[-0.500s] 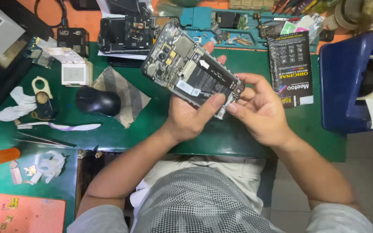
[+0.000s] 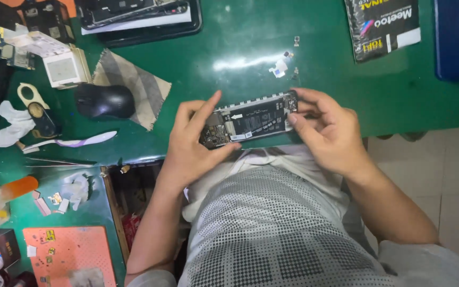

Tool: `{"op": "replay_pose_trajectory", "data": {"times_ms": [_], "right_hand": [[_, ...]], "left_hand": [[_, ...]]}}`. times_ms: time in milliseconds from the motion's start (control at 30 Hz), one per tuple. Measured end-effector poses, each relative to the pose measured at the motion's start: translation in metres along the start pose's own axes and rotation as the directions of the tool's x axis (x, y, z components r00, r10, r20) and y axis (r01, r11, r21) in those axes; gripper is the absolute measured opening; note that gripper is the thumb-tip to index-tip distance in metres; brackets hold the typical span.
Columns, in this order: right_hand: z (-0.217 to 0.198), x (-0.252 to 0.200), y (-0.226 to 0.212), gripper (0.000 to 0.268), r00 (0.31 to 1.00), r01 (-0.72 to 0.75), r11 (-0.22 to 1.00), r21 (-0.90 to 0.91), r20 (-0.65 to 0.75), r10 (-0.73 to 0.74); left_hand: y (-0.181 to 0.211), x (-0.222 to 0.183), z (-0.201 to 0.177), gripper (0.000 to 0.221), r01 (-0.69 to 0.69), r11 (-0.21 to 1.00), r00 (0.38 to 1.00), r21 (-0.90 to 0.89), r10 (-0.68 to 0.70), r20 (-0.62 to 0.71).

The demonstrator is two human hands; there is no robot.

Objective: Repairing a mobile phone by connecting internal ribbon cables and seating the motherboard into the chassis using tweezers and fingers.

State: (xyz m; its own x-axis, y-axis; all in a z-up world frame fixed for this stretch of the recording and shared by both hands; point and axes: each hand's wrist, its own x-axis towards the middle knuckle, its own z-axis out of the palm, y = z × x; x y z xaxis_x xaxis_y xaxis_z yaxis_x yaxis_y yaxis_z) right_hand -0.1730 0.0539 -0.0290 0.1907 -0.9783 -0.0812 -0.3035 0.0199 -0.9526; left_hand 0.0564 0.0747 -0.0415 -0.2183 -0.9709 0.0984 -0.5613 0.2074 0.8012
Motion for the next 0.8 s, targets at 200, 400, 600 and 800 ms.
{"op": "replay_pose_trajectory", "data": {"times_ms": [200, 400, 600, 800], "right_hand": [[0.002, -0.012, -0.007, 0.030, 0.934, 0.289, 0.957, -0.035, -0.207, -0.290], [0.005, -0.018, -0.001, 0.042, 0.975, 0.215, 0.786, 0.580, -0.165, -0.145], [0.008, -0.018, -0.003, 0.045, 0.969, 0.247, 0.746, 0.619, -0.138, -0.206], [0.013, -0.023, -0.010, 0.047, 0.957, 0.289, 0.773, 0.565, -0.142, -0.254]], "left_hand": [[0.004, 0.002, 0.002, 0.058, -0.020, 0.999, 0.999, -0.038, 0.018, -0.030], [0.003, 0.001, 0.004, 0.057, -0.013, 0.998, 1.000, -0.064, 0.012, -0.019], [0.002, 0.000, 0.005, 0.057, -0.044, 0.997, 0.999, -0.065, 0.042, -0.031], [0.001, -0.002, 0.006, 0.054, -0.068, 0.997, 0.997, -0.042, 0.066, -0.042]]}}
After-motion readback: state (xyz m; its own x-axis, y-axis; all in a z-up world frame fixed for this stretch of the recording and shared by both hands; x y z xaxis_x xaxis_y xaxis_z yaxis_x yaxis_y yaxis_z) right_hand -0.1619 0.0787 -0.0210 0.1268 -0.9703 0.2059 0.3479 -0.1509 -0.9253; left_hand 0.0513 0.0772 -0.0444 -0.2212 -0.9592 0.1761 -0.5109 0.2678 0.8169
